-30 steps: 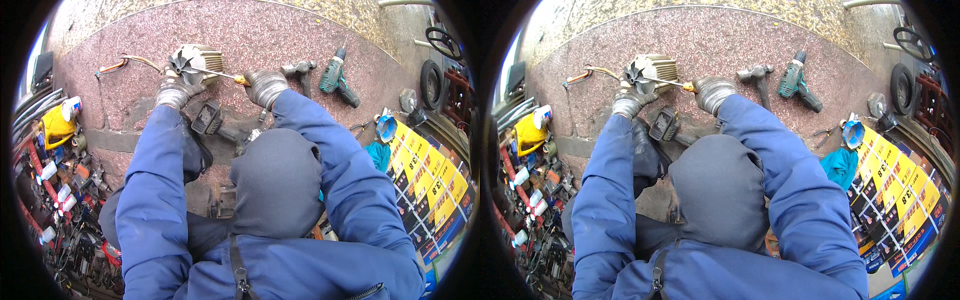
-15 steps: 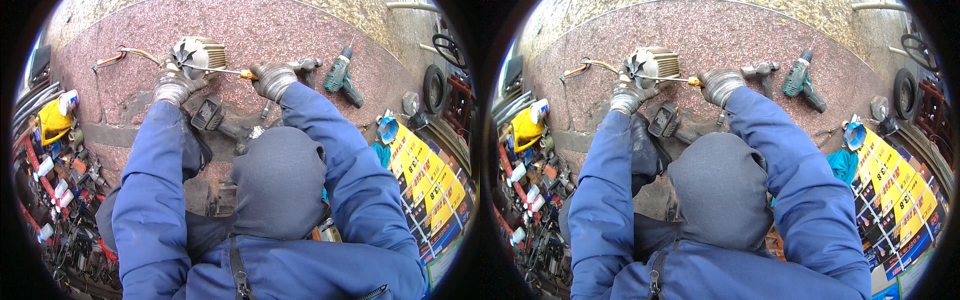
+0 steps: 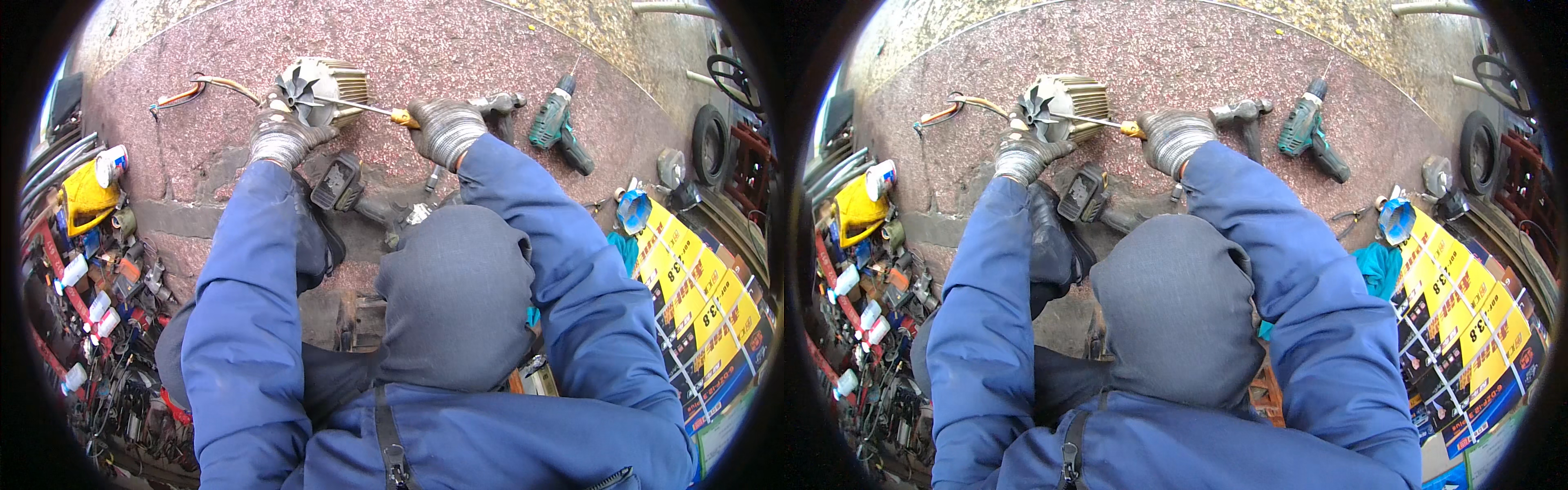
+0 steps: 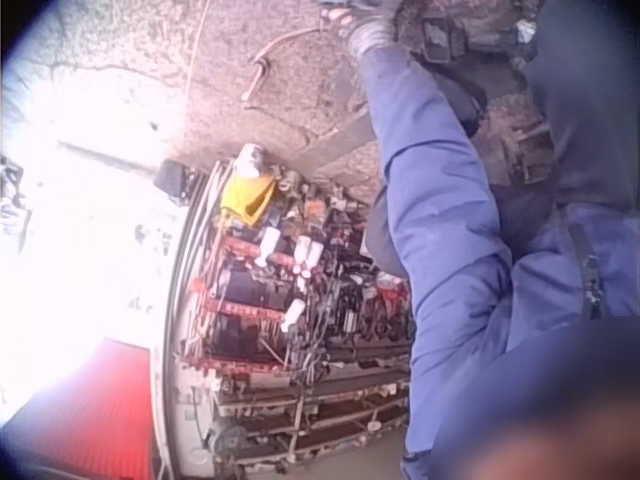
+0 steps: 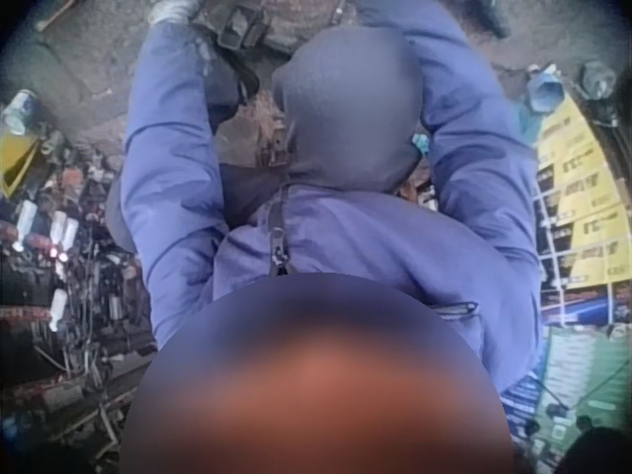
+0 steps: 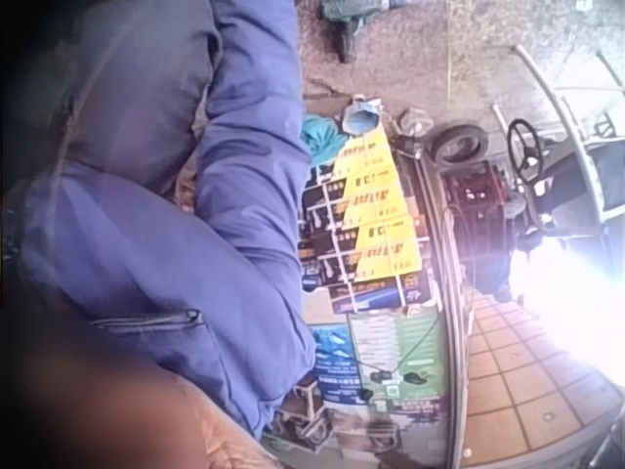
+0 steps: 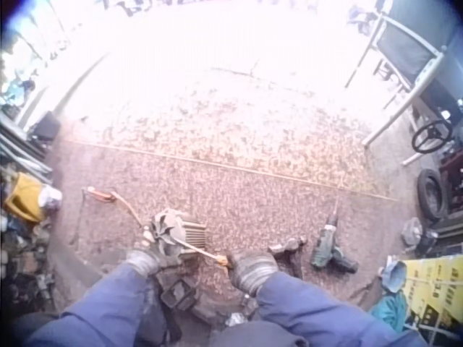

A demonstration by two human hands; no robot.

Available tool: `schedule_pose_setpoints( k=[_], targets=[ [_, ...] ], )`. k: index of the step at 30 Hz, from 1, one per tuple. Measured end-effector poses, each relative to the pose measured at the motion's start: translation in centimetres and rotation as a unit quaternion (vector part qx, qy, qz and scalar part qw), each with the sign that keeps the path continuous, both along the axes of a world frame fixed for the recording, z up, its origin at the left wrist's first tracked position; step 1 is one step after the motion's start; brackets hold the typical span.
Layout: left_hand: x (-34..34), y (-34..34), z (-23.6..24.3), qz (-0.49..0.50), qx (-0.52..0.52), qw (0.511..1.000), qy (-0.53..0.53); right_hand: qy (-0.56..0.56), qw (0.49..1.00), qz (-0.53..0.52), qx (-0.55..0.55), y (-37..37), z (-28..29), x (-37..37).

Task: The person sits on the floor in a workshop and uses a screwdriver and an impact driver to disassemble a small electric motor. They remove the fan cover, loosen screws, and separate the motor housing components.

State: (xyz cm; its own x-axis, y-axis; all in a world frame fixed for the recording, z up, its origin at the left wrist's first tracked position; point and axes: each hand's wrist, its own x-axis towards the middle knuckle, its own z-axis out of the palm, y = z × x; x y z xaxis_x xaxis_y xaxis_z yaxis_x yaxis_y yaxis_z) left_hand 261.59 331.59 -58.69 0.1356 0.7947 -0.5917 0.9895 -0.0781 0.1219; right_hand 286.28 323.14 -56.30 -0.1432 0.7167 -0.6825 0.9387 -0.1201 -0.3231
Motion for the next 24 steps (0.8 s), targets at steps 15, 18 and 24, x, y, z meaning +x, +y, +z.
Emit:
schedule_pose_setpoints(
  k=[15, 18, 24],
  targets=[
    [-0.9, -0.8, -1.7, 0.252, -0.112, 0.884, -0.379, 0.014, 1.000, -0.011, 0.000, -2.3, 1.2, 0.0],
    [-1.5, -0.7, -1.8, 0.193, -0.069, 0.924, -0.323, -0.001, 1.000, 0.004, -0.003, -2.3, 1.6, 0.3],
    [-1.5, -0.5, -0.8, 0.158, -0.030, 0.957, -0.243, 0.000, 1.000, 0.010, -0.024, -0.4, -0.4, -0.1]
  ],
)
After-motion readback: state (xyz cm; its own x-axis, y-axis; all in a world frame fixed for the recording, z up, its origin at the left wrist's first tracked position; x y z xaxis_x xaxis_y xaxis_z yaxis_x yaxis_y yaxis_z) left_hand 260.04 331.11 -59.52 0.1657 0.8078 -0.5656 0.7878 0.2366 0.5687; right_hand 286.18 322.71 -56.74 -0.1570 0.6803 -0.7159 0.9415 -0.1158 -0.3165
